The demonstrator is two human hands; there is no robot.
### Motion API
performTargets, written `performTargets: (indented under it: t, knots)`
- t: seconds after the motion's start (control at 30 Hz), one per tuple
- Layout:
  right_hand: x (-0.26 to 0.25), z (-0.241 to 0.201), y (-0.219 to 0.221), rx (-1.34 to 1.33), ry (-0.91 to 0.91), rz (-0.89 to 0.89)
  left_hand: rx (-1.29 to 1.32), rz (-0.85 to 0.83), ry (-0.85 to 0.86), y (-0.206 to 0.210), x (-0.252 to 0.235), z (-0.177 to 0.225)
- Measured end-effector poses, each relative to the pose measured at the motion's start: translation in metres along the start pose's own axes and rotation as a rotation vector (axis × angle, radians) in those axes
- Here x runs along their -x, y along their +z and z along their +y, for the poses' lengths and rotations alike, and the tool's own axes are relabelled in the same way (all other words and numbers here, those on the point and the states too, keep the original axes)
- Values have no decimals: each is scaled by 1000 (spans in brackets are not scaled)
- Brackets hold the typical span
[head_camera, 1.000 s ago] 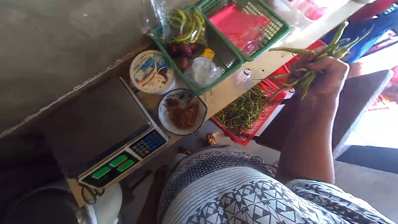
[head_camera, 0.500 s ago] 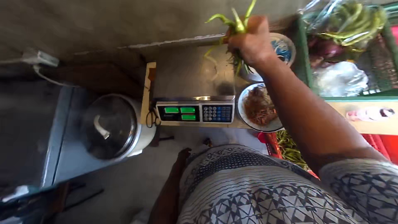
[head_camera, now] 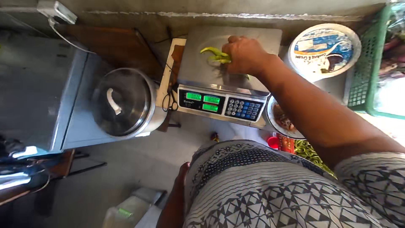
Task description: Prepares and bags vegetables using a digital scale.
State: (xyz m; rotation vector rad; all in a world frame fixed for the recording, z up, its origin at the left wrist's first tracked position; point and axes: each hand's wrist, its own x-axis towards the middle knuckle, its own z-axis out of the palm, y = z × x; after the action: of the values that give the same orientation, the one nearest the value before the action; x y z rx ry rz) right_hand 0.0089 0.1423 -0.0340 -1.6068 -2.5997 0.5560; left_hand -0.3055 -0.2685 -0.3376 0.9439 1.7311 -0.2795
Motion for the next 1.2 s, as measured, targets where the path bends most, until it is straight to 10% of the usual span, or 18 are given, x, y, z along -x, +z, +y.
performTargets:
  t: [0.3, 0.6, 0.83, 1.2]
  knots:
    - [51, -5, -28, -71, -31, 27, -72, 23, 224, -38, -21, 86]
    - [290, 71, -59, -609, 36, 19, 55, -21, 287, -32, -41, 112]
    - [448, 181, 29, -505, 1335, -113, 78, -51, 199, -11, -61, 66]
    - [513, 293, 271, -741, 1554, -33, -549, -114, 208, -4, 29, 171]
